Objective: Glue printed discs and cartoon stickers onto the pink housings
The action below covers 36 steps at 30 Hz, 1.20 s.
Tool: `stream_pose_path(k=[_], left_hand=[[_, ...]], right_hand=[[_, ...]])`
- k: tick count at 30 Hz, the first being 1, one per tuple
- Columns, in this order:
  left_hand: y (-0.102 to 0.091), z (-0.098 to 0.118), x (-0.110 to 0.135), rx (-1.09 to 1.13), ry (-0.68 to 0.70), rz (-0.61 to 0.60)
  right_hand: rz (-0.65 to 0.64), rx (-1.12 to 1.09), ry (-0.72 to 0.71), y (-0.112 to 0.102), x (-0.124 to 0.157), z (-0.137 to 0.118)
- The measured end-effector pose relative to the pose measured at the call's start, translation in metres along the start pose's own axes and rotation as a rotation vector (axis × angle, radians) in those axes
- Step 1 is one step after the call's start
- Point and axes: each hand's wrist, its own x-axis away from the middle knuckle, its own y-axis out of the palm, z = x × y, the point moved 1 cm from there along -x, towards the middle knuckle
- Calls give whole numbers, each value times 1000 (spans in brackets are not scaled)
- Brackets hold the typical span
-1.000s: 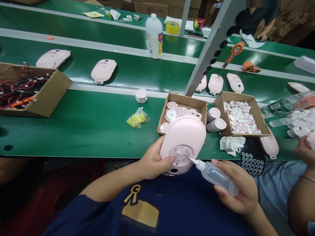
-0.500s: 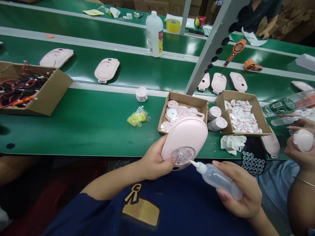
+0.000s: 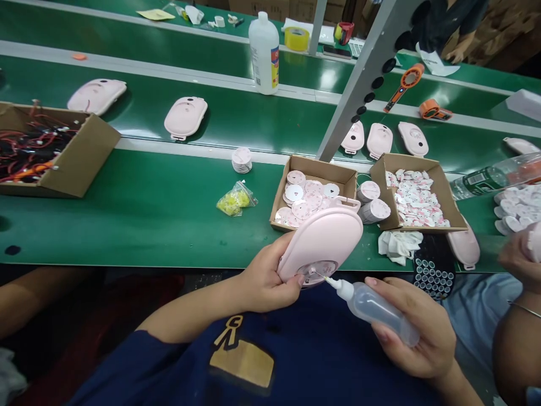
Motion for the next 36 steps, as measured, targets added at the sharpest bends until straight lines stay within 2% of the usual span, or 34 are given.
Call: stream_pose_path(k=[6, 15, 29, 36], left_hand=[[-1, -1, 3, -26, 19, 21], [-1, -3, 3, 20, 10, 9], [2, -2, 1, 62, -3, 25], [2, -3, 3, 65, -31, 32]], right_hand=[[-23, 50, -33, -5, -10, -4], [-21, 5, -9, 0, 2, 2], [-15, -11, -38, 3, -1, 3], [-20, -5, -9, -3, 0, 2]])
